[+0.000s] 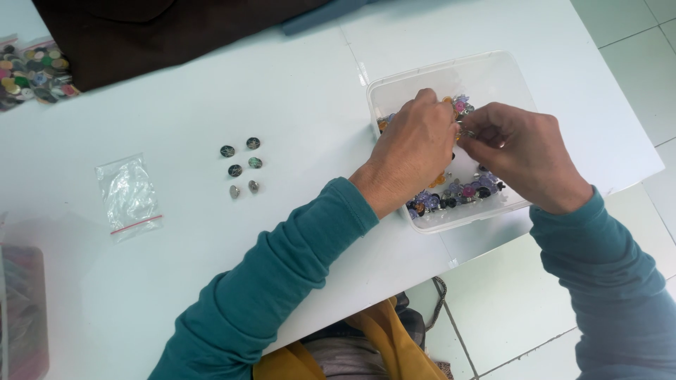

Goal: Sorting specific buttons from a container and placing them into small plastic bags

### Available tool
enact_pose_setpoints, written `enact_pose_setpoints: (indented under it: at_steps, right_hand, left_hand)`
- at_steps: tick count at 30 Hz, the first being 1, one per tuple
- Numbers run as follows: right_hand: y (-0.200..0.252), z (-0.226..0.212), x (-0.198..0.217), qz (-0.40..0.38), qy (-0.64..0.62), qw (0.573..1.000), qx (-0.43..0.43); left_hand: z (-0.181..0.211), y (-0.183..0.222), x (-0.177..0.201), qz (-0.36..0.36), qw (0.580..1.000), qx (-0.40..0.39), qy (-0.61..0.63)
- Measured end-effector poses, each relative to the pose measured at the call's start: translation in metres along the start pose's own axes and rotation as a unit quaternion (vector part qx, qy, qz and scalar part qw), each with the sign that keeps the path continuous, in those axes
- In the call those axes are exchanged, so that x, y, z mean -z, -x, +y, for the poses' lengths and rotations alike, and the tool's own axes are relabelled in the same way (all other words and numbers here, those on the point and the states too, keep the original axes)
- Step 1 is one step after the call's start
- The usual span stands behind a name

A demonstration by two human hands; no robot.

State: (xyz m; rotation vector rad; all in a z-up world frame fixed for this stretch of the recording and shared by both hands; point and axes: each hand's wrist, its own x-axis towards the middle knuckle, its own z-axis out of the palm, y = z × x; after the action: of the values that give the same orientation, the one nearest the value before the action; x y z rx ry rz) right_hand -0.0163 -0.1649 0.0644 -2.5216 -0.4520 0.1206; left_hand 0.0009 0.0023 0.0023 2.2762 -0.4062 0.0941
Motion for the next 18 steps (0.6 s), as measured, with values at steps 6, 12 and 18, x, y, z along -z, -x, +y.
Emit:
enact_pose_setpoints:
  at_steps: [6, 12, 18]
  right_hand:
    - [0.006, -0.017, 0.004, 0.036, 0.01, 0.999, 0.04]
    - [0.027, -0.096, -0.013, 0.068, -0.166, 0.975, 0.129]
    - [0.032, -0.158, -0.043, 0.047, -0.122, 0.963, 0.236]
  left_hand:
    - [0.019, 0.029, 0.048, 0.095, 0.984, -0.131, 0.074]
    - [0.012, 0.087, 0.133, 0.12, 0.976, -0.127, 0.131]
    - [-0.018, 0.159, 0.205, 0.146, 0.981, -0.064, 0.108]
